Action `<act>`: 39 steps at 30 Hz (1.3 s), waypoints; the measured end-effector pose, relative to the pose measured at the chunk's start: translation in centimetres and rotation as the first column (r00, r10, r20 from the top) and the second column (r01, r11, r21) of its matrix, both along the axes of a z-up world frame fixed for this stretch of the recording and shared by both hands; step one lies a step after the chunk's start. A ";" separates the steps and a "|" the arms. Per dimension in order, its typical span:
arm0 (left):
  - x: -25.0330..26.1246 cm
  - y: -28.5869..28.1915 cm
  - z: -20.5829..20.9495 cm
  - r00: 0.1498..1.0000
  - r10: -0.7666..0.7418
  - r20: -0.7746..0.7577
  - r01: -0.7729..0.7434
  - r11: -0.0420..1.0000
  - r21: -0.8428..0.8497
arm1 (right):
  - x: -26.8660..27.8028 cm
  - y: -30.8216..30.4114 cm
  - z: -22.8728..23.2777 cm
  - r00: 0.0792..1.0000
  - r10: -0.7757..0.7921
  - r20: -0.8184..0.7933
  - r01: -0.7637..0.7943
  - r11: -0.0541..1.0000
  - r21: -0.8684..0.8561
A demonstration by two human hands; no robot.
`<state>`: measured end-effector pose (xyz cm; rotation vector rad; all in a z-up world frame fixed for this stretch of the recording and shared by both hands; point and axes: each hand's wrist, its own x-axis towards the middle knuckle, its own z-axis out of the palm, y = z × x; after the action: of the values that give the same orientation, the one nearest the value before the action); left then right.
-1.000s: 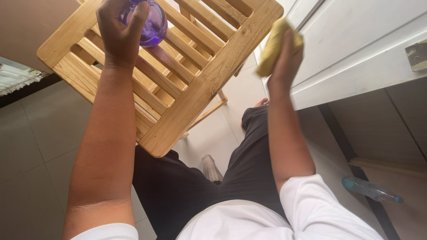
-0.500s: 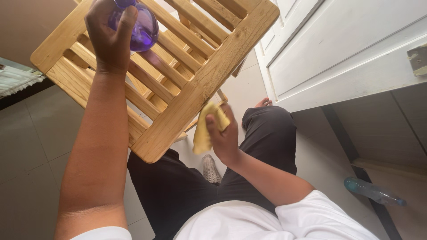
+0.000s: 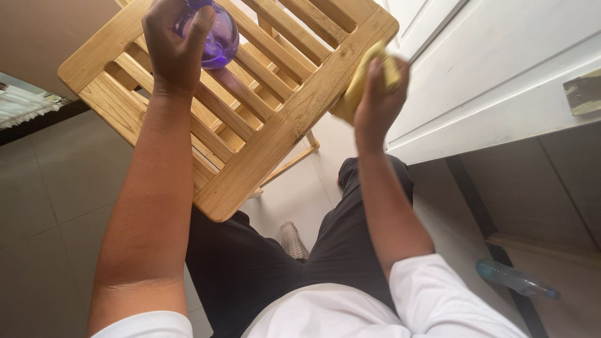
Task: The person wipes the top and slats of a wooden stool with a yellow cloth while holding a purple spray bottle.
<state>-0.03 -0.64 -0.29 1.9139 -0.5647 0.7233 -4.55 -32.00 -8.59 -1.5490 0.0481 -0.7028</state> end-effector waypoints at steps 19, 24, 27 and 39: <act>-0.4 -0.2 0.3 0.992 -0.016 0.124 0.018 1.000 -0.015 | -2.7 -1.5 4.0 0.997 -0.048 0.065 0.077 0.807 -0.586; -0.7 -0.4 0.3 0.997 -0.006 0.077 0.011 0.997 -0.074 | -5.3 2.8 6.5 0.999 -0.023 -0.048 -0.017 0.725 -0.688; -0.4 0.0 0.3 0.999 0.035 -0.012 -0.035 0.999 -0.023 | -10.5 6.0 8.3 0.974 0.197 -0.116 -0.223 0.714 -0.664; -0.6 0.1 0.5 0.999 0.027 0.038 -0.027 1.000 -0.016 | -7.9 0.6 6.7 0.989 0.004 -0.149 -0.108 0.712 -0.694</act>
<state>-0.60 -0.53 0.24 1.8995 -0.5564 0.7814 -12.45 -31.39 -1.93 -2.3298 -0.1889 -0.5876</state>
